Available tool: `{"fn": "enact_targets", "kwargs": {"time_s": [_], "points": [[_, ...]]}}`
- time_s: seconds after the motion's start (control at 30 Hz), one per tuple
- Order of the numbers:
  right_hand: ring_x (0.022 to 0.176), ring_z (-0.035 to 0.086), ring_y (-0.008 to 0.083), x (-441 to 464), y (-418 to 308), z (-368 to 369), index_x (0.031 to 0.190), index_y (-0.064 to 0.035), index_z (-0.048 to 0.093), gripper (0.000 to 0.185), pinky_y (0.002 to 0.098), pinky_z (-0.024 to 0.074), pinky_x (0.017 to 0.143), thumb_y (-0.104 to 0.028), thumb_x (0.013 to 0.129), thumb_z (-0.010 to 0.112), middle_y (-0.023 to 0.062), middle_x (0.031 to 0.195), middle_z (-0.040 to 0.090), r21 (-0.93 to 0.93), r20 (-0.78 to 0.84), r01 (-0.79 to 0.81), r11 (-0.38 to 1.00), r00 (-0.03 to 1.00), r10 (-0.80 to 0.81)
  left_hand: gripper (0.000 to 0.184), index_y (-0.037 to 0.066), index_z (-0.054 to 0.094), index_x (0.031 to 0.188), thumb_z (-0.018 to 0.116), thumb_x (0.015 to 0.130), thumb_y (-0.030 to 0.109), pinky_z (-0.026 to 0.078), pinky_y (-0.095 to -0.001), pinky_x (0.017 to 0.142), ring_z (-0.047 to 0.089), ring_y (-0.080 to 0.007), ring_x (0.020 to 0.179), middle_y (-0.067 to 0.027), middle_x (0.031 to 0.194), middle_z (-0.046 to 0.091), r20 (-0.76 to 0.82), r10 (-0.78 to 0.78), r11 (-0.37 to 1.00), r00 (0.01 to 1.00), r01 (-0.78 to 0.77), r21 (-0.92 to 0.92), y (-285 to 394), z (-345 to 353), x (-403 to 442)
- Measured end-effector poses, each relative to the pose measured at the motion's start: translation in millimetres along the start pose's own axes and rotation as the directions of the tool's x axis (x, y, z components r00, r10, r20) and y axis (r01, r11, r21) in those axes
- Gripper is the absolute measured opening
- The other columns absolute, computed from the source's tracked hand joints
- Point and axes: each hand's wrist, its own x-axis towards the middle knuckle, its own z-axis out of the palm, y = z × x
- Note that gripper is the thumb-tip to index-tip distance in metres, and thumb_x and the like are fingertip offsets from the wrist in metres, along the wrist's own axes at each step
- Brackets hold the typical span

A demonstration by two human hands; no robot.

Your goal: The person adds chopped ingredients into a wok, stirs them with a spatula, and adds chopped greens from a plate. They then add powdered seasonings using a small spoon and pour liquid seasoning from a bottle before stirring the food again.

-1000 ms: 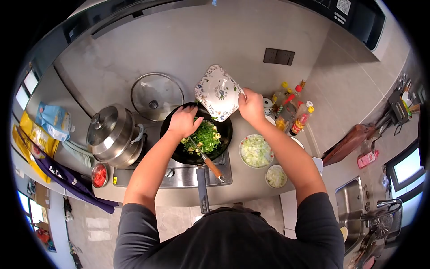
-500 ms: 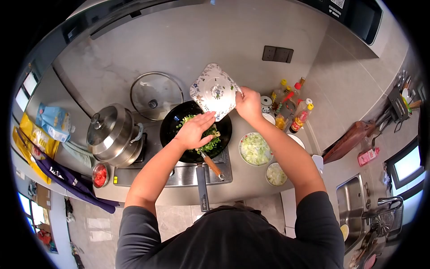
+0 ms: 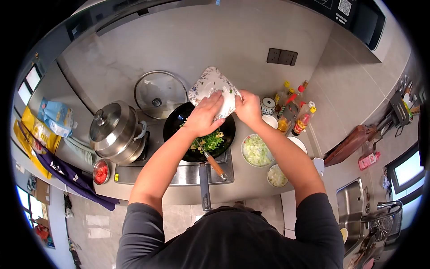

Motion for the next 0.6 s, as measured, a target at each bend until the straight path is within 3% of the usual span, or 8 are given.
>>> {"fn": "enact_targets", "kwargs": {"time_s": [0.1, 0.2, 0.27, 0.33, 0.4, 0.43, 0.47, 0.6], "points": [[0.064, 0.060, 0.0439, 0.7, 6.4, 1.5, 0.077, 0.0030, 0.061, 0.013, 0.0477, 0.0468, 0.057, -0.009, 0.081, 0.058, 0.0252, 0.067, 0.059, 0.024, 0.001, -0.022, 0.999, 1.000, 0.022, 0.064, -0.004, 0.045, 0.134, 0.060, 0.086, 0.036, 0.034, -0.0462, 0.109, 0.043, -0.0391, 0.130, -0.0254, 0.142, 0.042, 0.033, 0.013, 1.000, 0.999, -0.014, 0.016, -0.8, 10.2, -8.6], [0.063, 0.059, 0.0442, 3.4, 18.5, -7.9, 0.077, 0.0030, 0.062, 0.013, 0.0477, 0.0466, 0.057, -0.009, 0.081, 0.058, 0.0252, 0.066, 0.058, -0.030, -0.006, -0.022, 0.999, 1.000, 0.021, 0.052, 0.000, 0.055, 0.126, 0.058, 0.088, 0.035, 0.034, -0.0459, 0.110, 0.051, -0.0358, 0.124, -0.0219, 0.133, 0.053, 0.240, -0.099, 0.993, 0.966, 0.082, 0.079, -4.1, -2.8, -27.6], [0.063, 0.059, 0.0442, 2.3, 24.9, -12.7, 0.078, 0.0031, 0.062, 0.013, 0.0476, 0.0465, 0.056, -0.009, 0.080, 0.058, 0.0249, 0.065, 0.058, -0.051, -0.003, -0.057, 0.997, 0.998, 0.057, 0.040, 0.004, 0.064, 0.112, 0.057, 0.089, 0.035, 0.041, -0.0413, 0.103, 0.056, -0.0335, 0.117, -0.0176, 0.116, 0.065, 0.417, -0.277, 0.944, 0.866, 0.165, 0.285, -10.9, -12.2, -27.4], [0.062, 0.059, 0.0438, 1.7, 26.9, -14.2, 0.079, 0.0030, 0.063, 0.012, 0.0471, 0.0463, 0.056, -0.008, 0.081, 0.058, 0.0247, 0.065, 0.058, -0.046, 0.006, -0.067, 0.997, 0.998, 0.067, 0.043, 0.001, 0.060, 0.119, 0.057, 0.090, 0.033, 0.040, -0.0401, 0.105, 0.053, -0.0346, 0.120, -0.0201, 0.122, 0.061, 0.471, -0.416, 0.908, 0.778, 0.383, 0.169, 1.0, -37.5, -12.0], [0.061, 0.059, 0.0430, -1.1, 23.7, -10.8, 0.079, 0.0028, 0.063, 0.012, 0.0463, 0.0460, 0.055, -0.008, 0.081, 0.058, 0.0244, 0.064, 0.058, -0.012, 0.020, -0.049, 0.999, 0.999, 0.050, 0.050, -0.002, 0.056, 0.122, 0.056, 0.089, 0.035, 0.040, -0.0407, 0.105, 0.052, -0.0346, 0.123, -0.0230, 0.127, 0.056, 0.124, -0.278, 0.960, 0.953, 0.271, 0.067, -9.7, -16.7, -14.7], [0.060, 0.059, 0.0422, -2.4, 21.5, -7.4, 0.079, 0.0025, 0.063, 0.012, 0.0455, 0.0458, 0.054, -0.008, 0.081, 0.058, 0.0241, 0.064, 0.058, 0.016, 0.029, -0.066, 0.998, 0.997, 0.065, 0.053, -0.004, 0.055, 0.124, 0.056, 0.088, 0.036, 0.041, -0.0411, 0.105, 0.051, -0.0345, 0.124, -0.0244, 0.129, 0.054, -0.064, -0.198, 0.979, 0.978, 0.201, 0.037, -16.5, -5.4, -17.1], [0.059, 0.060, 0.0413, -4.0, 18.7, -3.5, 0.080, 0.0023, 0.064, 0.012, 0.0448, 0.0457, 0.054, -0.008, 0.082, 0.058, 0.0239, 0.063, 0.058, 0.042, 0.038, -0.083, 0.996, 0.996, 0.081, 0.066, -0.006, 0.039, 0.138, 0.056, 0.088, 0.034, 0.035, -0.0438, 0.109, 0.042, -0.0400, 0.130, -0.0291, 0.140, 0.041, -0.059, -0.208, 0.978, 0.976, 0.208, -0.007, -17.9, -2.3, -10.7], [0.055, 0.060, 0.0380, -11.1, 8.1, 9.0, 0.081, 0.0017, 0.065, 0.012, 0.0421, 0.0452, 0.053, -0.008, 0.083, 0.059, 0.0230, 0.062, 0.058, 0.161, 0.077, -0.128, 0.979, 0.990, 0.117, 0.077, -0.008, 0.025, 0.144, 0.057, 0.089, 0.034, 0.020, -0.0421, 0.116, 0.019, -0.0438, 0.142, -0.0326, 0.152, 0.016, -0.155, -0.410, 0.910, 0.899, 0.391, -0.141, -15.5, 25.2, 9.5]]}}
